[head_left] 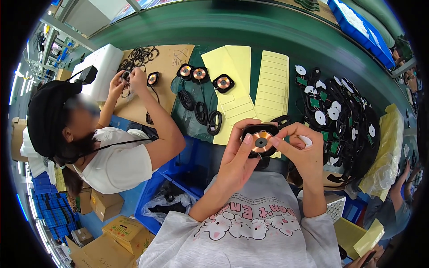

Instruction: Assembling and inspecting small gauge components with wires and dials on a factory production line.

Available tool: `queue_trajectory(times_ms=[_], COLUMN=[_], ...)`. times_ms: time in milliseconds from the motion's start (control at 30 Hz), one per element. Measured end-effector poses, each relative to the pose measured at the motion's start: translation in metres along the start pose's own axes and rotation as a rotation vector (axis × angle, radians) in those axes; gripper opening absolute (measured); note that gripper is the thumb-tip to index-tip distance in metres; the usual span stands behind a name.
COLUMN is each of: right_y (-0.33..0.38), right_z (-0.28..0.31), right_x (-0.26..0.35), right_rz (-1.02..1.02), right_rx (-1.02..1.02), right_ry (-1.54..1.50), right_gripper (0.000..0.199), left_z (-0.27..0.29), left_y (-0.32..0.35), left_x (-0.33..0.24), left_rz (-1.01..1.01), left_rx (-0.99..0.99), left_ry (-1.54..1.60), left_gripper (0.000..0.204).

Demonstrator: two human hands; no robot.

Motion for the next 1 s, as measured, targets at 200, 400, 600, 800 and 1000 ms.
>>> queue_trajectory(times_ms=[200, 400, 600, 800, 1000], right_y=[0.007, 0.011, 0.012, 0.012, 0.011], right_z=[-0.007, -0.007, -0.003, -0.005, -0.005], right_x=[-0.002, 0.000, -0.005, -0.002, -0.005], right_rz=[-0.007, 0.058, 0.071, 0.049, 0.027], right_rx=[-0.100, -0.159, -0.121, -0.105, -0.086], right_ry=[-0.032, -0.054, -0.060, -0.176, -0.177], right_gripper=[0.009, 0.009, 0.008, 0.008, 0.010], left_z=[-0.002, -0.004, -0.005, -0.008, -0.005], left_y=[-0.002, -0.002, 0.000, 0.003, 0.002], left_x=[-0.002, -0.001, 0.002, 0.005, 0.007], left_rz=[0.072, 0.101, 0.113, 0.037, 0.056], left_rx=[-0.011, 0.050, -0.012, -0.030, -0.030], left_ry=[0.142, 0.200, 0.113, 0.080, 0.064], left_gripper=[0.030, 0.031, 0.032, 0.032, 0.032])
Point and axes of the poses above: each hand's wrist, its own y-axis away from the middle knuckle, its own z-axis out of the back of the hand, x = y × z, the point moved 2 cm from there along -y, towards the middle knuckle, and after that the axes turned 6 degrees about -x, right-handed, at the moved point
